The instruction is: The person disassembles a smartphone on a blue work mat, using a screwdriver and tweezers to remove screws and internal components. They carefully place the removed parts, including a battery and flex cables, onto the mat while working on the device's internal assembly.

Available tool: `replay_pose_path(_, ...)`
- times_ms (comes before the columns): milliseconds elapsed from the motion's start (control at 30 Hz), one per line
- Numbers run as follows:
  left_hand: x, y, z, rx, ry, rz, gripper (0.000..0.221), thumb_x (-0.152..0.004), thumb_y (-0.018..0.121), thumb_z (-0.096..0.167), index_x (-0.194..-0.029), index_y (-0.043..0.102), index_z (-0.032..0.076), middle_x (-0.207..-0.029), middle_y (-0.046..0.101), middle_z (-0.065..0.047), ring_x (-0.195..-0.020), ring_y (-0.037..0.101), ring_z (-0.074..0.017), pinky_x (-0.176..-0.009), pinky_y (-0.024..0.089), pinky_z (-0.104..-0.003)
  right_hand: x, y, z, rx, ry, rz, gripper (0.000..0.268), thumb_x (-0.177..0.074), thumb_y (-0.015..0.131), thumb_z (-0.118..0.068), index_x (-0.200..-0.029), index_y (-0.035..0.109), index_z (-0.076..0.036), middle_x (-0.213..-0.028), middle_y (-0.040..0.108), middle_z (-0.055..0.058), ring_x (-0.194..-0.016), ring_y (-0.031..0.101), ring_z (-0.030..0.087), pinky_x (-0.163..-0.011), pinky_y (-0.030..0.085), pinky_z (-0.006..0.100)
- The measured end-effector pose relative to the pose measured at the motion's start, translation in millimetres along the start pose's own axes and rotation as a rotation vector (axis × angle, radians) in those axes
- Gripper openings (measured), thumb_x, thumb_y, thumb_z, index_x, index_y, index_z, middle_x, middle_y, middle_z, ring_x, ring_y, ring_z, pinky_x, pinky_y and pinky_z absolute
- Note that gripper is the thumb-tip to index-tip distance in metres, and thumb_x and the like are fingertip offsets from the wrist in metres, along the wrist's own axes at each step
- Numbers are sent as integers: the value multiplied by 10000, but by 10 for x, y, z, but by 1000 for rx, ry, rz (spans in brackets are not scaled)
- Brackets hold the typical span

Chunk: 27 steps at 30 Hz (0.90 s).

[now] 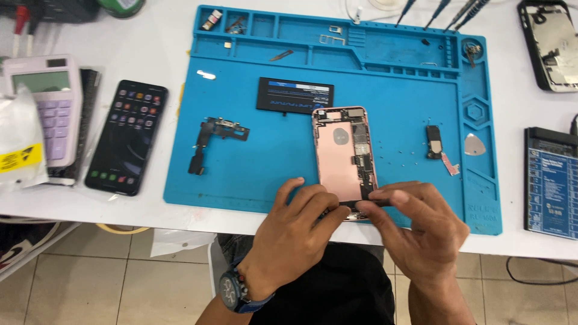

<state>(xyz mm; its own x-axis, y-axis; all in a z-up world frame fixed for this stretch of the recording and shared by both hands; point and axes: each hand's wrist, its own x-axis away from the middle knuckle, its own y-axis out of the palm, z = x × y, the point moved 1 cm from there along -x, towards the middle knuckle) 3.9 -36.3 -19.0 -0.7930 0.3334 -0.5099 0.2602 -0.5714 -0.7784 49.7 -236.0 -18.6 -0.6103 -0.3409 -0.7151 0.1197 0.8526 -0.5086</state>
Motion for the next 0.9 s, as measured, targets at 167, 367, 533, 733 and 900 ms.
replay_pose_path(167,43,-15,-13,9,11,50,120,-1024,623,36,-1090,707,91,-1076,628,-79,-1103,597,-284,-1029,437,-546,-79,7,-43,-206,137,-66,472,-969,659,90,-1338,391,-30,-1041,710,287,-973,802,313,-796,704,349)
replay_pose_path(367,74,43,-26,-11,39,80,113,-1004,643,50,-1077,701,114,-1083,602,-59,-1097,592,-274,-1046,430,-530,63,-3,-9,-43,84,58,523,-909,819,96,-1298,474,43,-932,686,241,-914,769,315,-786,657,348)
replay_pose_path(533,111,46,-43,-1,40,103,93,-1034,610,67,-1093,672,103,-1097,573,-77,-1130,583,-291,-1047,431,-549,57,14,-84,-159,38,-55,417,-1015,604,106,-1347,371,11,-1026,678,315,-981,784,385,-799,684,392)
replay_pose_path(733,97,108,-82,-10,79,86,101,-999,636,61,-1079,687,94,-1132,594,-105,-1113,573,-315,-948,425,-480,87,-10,-66,-8,104,85,519,-959,819,185,-1348,480,137,-970,670,331,-964,755,402,-805,649,420)
replay_pose_path(900,37,148,-125,-16,63,-49,99,-938,671,109,-1028,711,116,-1291,611,-102,-1158,559,-319,-905,408,-484,89,-46,-21,122,12,24,668,-955,887,56,-1391,387,-26,-995,698,184,-921,696,274,-1266,431,521)
